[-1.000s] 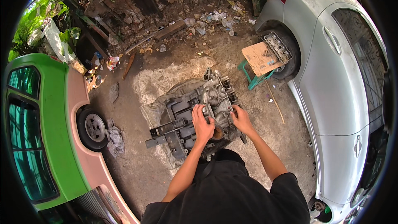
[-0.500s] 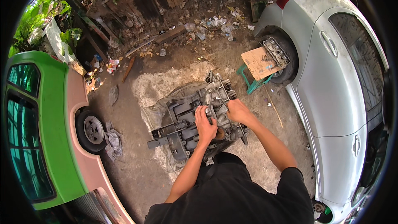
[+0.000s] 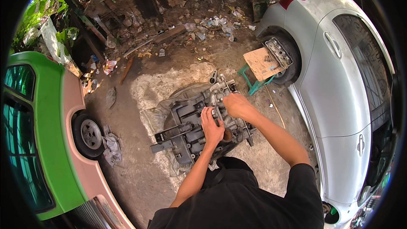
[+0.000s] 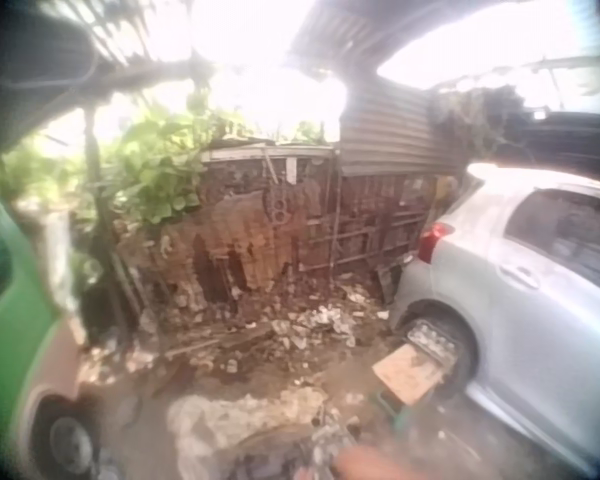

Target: The person uses a wrench to tighten bolts on a disassembled engine block placed on the ground. The person repeatedly positions the wrench, turns it, and repositions it across different bolt locations on the engine.

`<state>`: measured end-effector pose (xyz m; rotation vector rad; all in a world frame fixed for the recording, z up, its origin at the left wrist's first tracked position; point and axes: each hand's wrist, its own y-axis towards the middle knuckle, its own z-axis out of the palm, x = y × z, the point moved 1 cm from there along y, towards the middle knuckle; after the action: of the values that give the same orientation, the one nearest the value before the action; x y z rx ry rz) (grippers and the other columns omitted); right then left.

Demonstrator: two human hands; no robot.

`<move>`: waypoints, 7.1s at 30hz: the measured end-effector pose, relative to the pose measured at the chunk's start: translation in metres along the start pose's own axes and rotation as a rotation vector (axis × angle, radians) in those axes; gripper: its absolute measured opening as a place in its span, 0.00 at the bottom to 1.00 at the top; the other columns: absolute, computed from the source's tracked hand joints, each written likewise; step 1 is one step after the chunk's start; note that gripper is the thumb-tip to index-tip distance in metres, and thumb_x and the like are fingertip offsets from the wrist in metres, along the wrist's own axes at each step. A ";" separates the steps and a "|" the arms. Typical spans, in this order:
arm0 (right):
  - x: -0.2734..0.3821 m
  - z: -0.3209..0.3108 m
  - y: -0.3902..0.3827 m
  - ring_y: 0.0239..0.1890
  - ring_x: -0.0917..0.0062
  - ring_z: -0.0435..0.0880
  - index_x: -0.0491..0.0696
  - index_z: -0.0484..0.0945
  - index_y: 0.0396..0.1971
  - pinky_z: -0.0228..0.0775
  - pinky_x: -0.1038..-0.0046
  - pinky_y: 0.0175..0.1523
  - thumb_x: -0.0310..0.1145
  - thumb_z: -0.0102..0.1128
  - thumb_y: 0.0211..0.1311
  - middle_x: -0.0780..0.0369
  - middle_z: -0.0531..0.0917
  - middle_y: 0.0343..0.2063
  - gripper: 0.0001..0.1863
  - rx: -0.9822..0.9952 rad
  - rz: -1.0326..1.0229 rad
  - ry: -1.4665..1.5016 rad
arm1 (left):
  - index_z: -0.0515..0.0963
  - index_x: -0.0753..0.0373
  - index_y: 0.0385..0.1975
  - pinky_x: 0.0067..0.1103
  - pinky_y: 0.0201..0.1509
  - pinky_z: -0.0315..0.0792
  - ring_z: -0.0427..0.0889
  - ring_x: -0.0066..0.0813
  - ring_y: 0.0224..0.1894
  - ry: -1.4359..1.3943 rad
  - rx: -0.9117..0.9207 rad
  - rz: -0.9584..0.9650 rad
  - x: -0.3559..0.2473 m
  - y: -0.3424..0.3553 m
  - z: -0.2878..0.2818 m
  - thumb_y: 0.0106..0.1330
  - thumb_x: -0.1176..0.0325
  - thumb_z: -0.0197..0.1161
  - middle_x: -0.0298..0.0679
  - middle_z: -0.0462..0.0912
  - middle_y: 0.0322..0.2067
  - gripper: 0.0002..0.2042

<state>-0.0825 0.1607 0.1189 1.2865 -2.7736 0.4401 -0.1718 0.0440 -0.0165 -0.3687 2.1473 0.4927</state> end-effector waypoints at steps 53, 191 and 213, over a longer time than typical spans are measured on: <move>-0.042 0.137 -0.045 0.36 0.48 0.85 0.41 0.68 0.50 0.82 0.54 0.39 0.21 0.62 0.56 0.46 0.77 0.43 0.21 -0.171 0.328 0.152 | 0.64 0.64 0.63 0.48 0.72 0.57 0.56 0.56 0.73 0.060 0.033 -0.003 -0.004 0.000 -0.004 0.63 0.75 0.59 0.52 0.63 0.63 0.26; -0.008 0.150 -0.135 0.28 0.59 0.86 0.46 0.79 0.53 0.75 0.63 0.37 0.33 0.58 0.71 0.51 0.85 0.26 0.15 -0.620 0.697 0.803 | 0.59 0.64 0.68 0.49 0.72 0.55 0.48 0.52 0.77 0.010 0.143 0.006 0.008 0.000 -0.004 0.64 0.74 0.62 0.51 0.58 0.68 0.31; 0.107 0.241 -0.213 0.26 0.87 0.67 0.50 0.77 0.56 0.60 0.81 0.30 0.33 0.49 0.78 0.71 0.71 0.25 0.14 -0.722 0.918 1.658 | 0.52 0.57 0.77 0.41 0.79 0.49 0.54 0.50 0.77 -0.260 0.519 0.041 0.046 -0.085 -0.075 0.75 0.67 0.55 0.45 0.53 0.77 0.32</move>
<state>0.0257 -0.1152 -0.0443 -0.5146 -1.4635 0.2288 -0.2135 -0.0692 -0.0317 0.0301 1.9407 -0.0079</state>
